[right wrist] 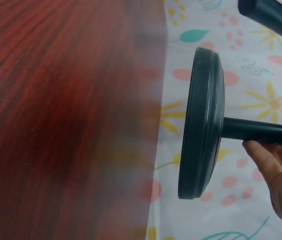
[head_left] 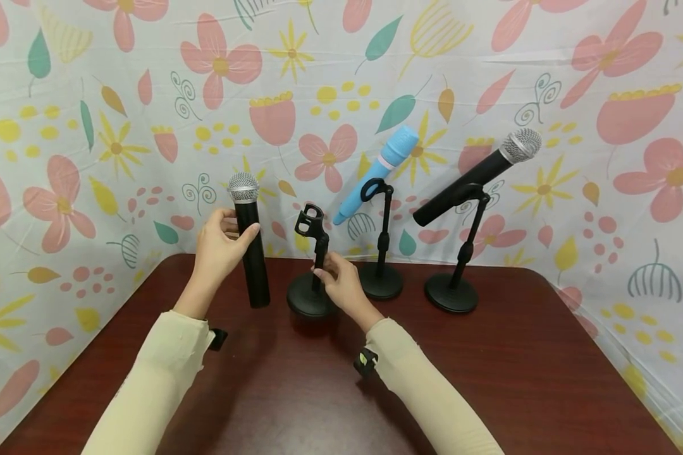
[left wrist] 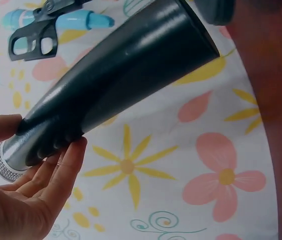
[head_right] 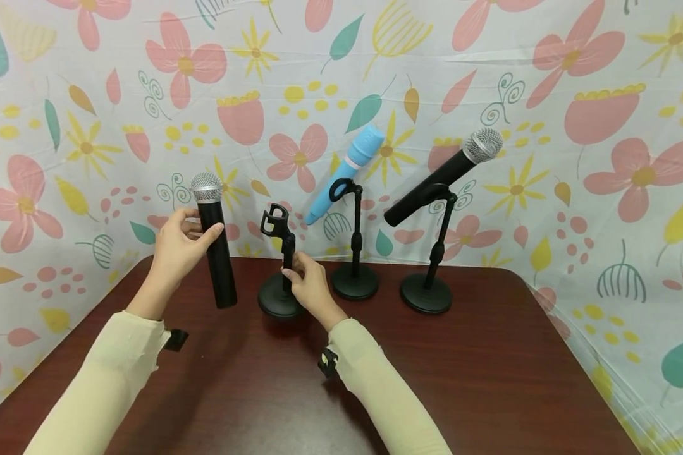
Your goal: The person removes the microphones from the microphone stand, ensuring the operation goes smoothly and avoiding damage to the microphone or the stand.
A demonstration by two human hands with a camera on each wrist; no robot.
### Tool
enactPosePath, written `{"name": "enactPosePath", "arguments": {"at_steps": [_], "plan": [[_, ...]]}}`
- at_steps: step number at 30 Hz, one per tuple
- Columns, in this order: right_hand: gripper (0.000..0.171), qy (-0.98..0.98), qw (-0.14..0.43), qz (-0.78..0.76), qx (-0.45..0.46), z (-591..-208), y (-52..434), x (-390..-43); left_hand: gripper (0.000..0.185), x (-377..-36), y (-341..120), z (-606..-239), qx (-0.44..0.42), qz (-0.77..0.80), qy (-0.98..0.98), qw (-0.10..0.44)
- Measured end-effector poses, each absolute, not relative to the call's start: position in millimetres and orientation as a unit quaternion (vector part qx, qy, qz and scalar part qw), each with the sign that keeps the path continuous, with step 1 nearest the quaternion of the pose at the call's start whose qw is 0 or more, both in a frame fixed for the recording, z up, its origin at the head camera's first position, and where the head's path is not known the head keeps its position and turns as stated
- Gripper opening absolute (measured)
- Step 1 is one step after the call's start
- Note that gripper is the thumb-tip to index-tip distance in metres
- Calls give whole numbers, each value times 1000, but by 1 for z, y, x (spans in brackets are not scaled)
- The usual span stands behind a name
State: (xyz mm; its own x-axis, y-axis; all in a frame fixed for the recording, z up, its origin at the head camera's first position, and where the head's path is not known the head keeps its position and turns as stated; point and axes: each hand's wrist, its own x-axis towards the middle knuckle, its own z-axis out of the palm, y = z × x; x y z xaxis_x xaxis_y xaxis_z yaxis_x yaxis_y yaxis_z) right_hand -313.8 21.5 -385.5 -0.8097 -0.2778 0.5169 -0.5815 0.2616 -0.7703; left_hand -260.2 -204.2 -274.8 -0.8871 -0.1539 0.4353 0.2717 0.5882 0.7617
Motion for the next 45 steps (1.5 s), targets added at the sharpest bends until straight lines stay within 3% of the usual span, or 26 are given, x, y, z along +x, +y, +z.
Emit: {"name": "enactPosePath", "arguments": {"at_steps": [15, 45], "plan": [[12, -783, 134, 540, 278, -375, 15, -323, 53, -256, -216, -295, -14, -418, -889, 188], [11, -785, 119, 547, 267, -379, 0, -335, 47, -243, -223, -363, 7, -451, -892, 39]]}}
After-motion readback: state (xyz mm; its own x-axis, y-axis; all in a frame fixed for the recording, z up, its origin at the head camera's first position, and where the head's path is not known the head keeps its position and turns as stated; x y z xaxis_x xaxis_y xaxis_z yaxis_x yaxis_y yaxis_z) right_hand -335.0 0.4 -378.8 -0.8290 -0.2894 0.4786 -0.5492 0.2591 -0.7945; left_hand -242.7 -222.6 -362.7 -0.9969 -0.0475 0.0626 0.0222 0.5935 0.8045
